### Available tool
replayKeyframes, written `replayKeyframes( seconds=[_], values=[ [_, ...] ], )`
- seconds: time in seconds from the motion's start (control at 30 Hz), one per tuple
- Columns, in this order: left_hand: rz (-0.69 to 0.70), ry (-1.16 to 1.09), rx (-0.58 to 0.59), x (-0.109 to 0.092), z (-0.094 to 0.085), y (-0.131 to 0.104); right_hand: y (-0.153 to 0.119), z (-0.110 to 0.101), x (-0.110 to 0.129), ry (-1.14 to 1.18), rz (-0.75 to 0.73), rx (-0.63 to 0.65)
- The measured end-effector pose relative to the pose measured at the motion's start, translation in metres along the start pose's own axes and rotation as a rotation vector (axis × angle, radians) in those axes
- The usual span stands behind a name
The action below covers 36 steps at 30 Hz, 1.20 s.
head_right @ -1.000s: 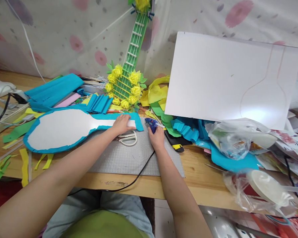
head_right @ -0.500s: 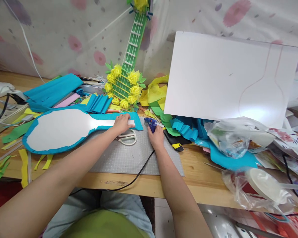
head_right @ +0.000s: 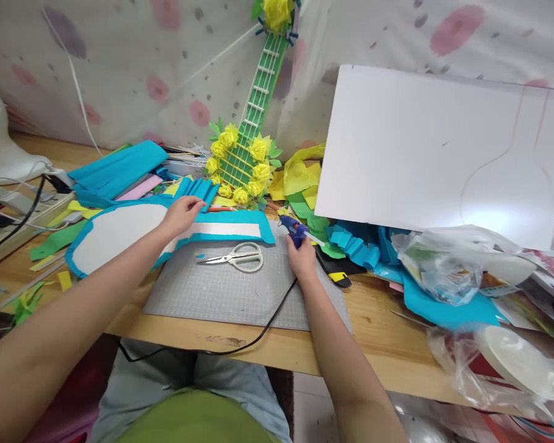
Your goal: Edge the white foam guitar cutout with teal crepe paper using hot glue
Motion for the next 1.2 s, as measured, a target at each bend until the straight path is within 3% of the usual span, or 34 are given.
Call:
replayKeyframes(
  seconds=[0.1,0.2,0.33,0.4,0.5,0.63,0.77,0.87,1.07,1.2],
  values=[
    [-0.139,-0.009,0.034,0.032,-0.028,-0.015,0.0,-0.005,0.022,0.208,-0.077,0.105],
    [-0.194,-0.02,0.059,0.053,-0.04,-0.03,-0.005,-0.005,0.067,0.301,-0.189,0.43],
    [-0.176,-0.045,0.111,0.059,-0.038,-0.042,-0.013,0.007,0.135,0.096,-0.239,0.795],
    [-0.191,-0.038,0.138,0.058,-0.036,-0.046,-0.011,0.02,0.159,0.025,-0.258,0.89],
    [-0.202,0.007,0.173,0.052,-0.031,-0.053,0.0,0.044,0.177,0.009,-0.25,1.001],
    [-0.229,0.106,0.234,0.038,-0.018,-0.063,0.014,0.059,0.182,0.038,-0.226,1.015],
    [-0.213,0.198,0.223,0.025,-0.001,-0.064,0.018,0.053,0.183,0.097,-0.184,0.895],
    [-0.235,0.185,0.241,0.022,0.008,-0.061,0.018,0.049,0.178,0.088,-0.167,0.874],
    [-0.214,0.152,0.203,0.028,0.007,-0.061,0.019,0.052,0.17,0.051,-0.189,0.985],
    [-0.274,0.17,0.17,0.029,0.005,-0.064,0.02,0.058,0.176,0.008,-0.197,1.005]
  ],
)
Point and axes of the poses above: each hand's wrist, its own y-axis towards the middle knuckle, its own z-axis out of the palm, x = y × z, the point moved 2 cm from there along y, towards the middle knuckle, and after that the axes turned 13 degrees about x, right-handed, at the moved point
